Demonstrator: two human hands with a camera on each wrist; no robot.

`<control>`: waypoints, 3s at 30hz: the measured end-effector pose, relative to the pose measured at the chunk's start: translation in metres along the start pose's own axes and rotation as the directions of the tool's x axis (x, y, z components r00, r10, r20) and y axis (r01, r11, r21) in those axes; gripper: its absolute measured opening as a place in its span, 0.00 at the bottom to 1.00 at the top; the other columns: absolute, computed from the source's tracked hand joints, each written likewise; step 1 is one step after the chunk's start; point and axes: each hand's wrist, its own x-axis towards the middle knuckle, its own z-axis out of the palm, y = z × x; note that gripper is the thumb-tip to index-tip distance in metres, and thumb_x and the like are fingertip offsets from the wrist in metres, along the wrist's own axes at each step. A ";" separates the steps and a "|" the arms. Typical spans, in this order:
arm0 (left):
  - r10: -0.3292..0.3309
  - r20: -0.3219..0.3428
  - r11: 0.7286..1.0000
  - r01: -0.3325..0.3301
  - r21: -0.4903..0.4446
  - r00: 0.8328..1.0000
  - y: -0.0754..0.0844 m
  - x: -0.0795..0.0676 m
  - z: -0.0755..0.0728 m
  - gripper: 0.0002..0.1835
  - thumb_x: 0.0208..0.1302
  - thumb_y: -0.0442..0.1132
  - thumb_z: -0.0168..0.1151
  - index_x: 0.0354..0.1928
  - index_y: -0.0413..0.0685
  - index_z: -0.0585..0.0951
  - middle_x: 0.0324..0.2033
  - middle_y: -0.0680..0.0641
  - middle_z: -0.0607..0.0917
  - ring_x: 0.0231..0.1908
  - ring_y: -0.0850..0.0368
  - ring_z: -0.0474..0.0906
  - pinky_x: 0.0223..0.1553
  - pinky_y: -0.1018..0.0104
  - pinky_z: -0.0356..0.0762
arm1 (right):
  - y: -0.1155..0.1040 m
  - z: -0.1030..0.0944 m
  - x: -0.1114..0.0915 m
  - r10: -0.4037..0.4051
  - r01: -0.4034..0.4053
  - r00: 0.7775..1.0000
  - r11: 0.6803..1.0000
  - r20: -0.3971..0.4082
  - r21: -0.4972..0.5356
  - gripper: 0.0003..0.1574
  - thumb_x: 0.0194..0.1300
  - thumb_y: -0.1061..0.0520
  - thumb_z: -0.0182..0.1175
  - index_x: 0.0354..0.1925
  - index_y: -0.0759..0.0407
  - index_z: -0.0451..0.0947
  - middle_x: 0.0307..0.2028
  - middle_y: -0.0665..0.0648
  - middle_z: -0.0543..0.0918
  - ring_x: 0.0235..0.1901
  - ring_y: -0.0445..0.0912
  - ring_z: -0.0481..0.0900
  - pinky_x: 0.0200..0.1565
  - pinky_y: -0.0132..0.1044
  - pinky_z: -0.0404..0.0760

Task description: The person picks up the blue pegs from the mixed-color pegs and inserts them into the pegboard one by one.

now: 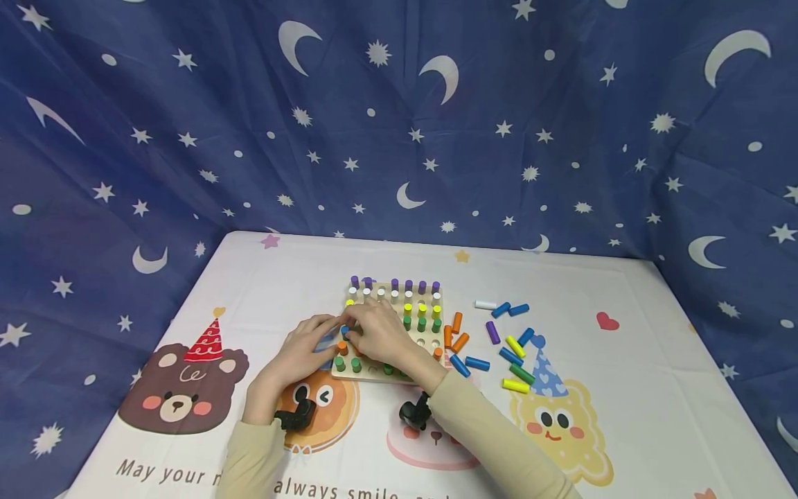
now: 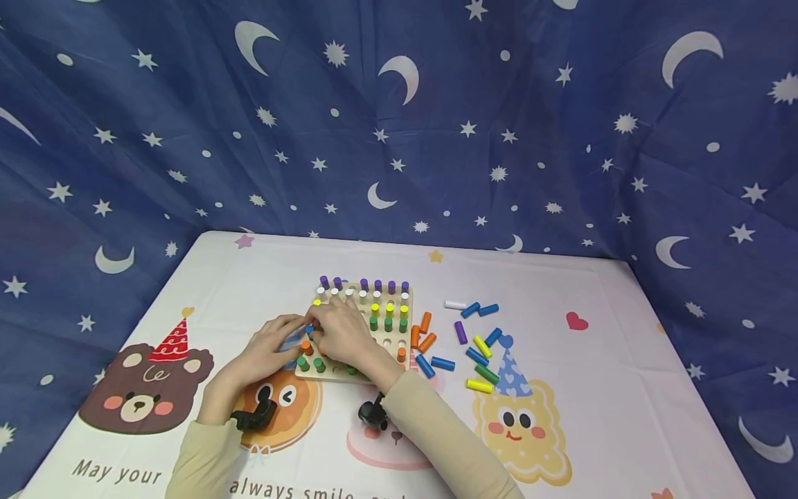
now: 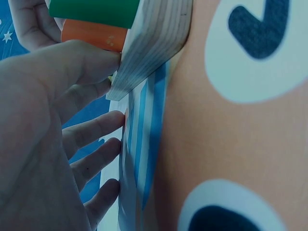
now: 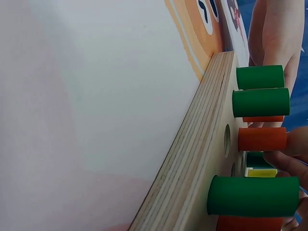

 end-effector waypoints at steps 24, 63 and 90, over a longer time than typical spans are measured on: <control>0.016 -0.003 1.000 -0.016 0.008 1.000 0.001 -0.003 -0.001 0.30 0.65 0.41 0.56 0.69 0.50 0.67 0.64 0.42 0.70 0.66 0.39 0.61 0.63 0.32 0.56 | -0.003 -0.015 -0.013 0.034 -0.028 0.997 0.997 -0.076 0.078 0.11 0.61 0.56 0.64 0.44 0.51 0.83 0.40 0.47 0.87 0.41 0.42 0.81 0.52 0.40 0.73; 0.020 -0.011 1.000 -0.020 0.000 1.000 0.001 0.000 0.000 0.30 0.64 0.42 0.56 0.69 0.48 0.67 0.64 0.41 0.70 0.66 0.38 0.62 0.64 0.34 0.56 | 0.010 -0.060 -0.080 0.038 -0.020 0.964 0.997 -0.262 0.069 0.11 0.58 0.57 0.67 0.41 0.50 0.82 0.39 0.44 0.86 0.42 0.39 0.79 0.47 0.39 0.75; 0.015 -0.001 1.000 -0.015 0.002 1.000 0.004 -0.001 -0.003 0.30 0.65 0.40 0.57 0.69 0.48 0.67 0.64 0.40 0.70 0.67 0.37 0.60 0.65 0.33 0.55 | 0.057 -0.075 -0.138 0.148 -0.161 0.944 0.987 -0.296 -0.017 0.14 0.53 0.59 0.70 0.40 0.52 0.83 0.38 0.47 0.86 0.40 0.42 0.79 0.47 0.42 0.75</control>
